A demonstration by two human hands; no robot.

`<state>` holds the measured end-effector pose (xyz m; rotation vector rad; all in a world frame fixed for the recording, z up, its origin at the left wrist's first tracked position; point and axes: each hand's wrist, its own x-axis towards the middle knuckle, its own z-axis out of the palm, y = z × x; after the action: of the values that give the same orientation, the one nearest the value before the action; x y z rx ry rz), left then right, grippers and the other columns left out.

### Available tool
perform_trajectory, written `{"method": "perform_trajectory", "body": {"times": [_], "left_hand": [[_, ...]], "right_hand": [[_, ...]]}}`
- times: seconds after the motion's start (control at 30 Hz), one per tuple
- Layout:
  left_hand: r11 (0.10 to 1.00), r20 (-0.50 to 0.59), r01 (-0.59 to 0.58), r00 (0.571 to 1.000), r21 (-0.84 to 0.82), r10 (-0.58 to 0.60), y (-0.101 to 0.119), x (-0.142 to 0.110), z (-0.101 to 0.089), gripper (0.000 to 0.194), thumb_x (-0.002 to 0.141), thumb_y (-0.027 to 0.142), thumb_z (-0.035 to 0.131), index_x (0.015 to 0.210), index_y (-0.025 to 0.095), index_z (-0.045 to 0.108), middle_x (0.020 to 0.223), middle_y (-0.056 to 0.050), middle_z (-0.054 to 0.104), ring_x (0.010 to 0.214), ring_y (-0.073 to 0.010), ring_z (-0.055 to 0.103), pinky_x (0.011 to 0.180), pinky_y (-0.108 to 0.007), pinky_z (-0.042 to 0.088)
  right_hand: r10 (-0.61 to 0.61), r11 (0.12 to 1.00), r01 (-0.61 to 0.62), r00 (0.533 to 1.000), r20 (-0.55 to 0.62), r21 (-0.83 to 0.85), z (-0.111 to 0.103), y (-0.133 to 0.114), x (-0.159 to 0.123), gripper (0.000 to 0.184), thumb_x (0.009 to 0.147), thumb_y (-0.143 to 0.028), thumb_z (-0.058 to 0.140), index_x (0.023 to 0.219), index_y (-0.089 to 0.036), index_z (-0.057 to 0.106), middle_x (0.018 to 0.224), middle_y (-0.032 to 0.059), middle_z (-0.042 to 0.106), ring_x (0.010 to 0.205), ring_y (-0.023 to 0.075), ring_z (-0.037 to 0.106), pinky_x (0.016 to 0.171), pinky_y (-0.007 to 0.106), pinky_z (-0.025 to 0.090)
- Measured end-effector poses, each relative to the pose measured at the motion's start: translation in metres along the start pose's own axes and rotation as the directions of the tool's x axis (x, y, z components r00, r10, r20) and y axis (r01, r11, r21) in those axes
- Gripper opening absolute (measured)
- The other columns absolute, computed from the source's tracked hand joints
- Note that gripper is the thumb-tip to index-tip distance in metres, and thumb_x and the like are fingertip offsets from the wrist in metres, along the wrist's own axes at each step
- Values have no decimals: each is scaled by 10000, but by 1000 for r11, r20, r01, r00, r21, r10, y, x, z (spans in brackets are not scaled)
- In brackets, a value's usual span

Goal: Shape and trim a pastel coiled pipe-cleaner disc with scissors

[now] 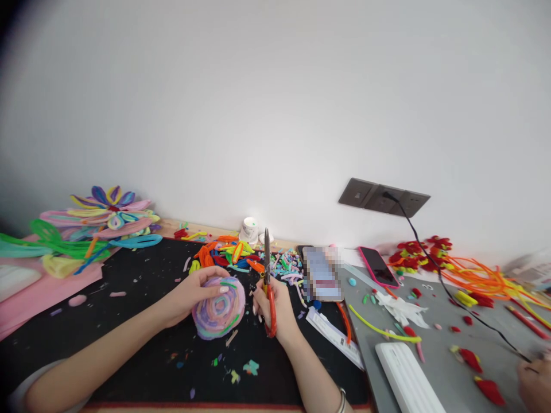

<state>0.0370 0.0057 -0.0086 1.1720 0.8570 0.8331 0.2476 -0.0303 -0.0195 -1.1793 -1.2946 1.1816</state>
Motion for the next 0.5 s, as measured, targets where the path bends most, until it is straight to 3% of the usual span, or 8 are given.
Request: {"method": "perform_trajectory", "body": {"times": [0.23, 0.4, 0.5], "left_hand": [[997, 67, 1, 998, 82, -6, 0, -4, 6, 282, 674, 267, 747, 920, 176, 643, 840, -16, 671, 778, -178, 602, 710, -268, 471], [996, 69, 9, 998, 85, -15, 1, -5, 6, 290, 666, 291, 753, 908, 177, 640, 826, -15, 665, 772, -181, 600, 697, -267, 472], [998, 54, 32, 998, 53, -35, 3, -4, 5, 287, 658, 269, 754, 906, 186, 637, 810, 4, 658, 752, -169, 600, 695, -260, 466]], "right_hand": [[31, 994, -18, 992, 124, -107, 3, 3, -5, 244, 775, -366, 656, 706, -195, 497, 457, -62, 494, 348, 77, 385, 361, 185, 294], [2, 997, 6, 995, 95, -83, 2, 2, -5, 274, 819, -391, 604, 689, -203, 453, 429, -73, 456, 330, 72, 366, 341, 181, 288], [-14, 1000, 13, 999, 51, 15, 2, -1, -4, 298, 835, -431, 585, 700, -209, 438, 413, -84, 427, 316, 69, 333, 322, 181, 266]]}}
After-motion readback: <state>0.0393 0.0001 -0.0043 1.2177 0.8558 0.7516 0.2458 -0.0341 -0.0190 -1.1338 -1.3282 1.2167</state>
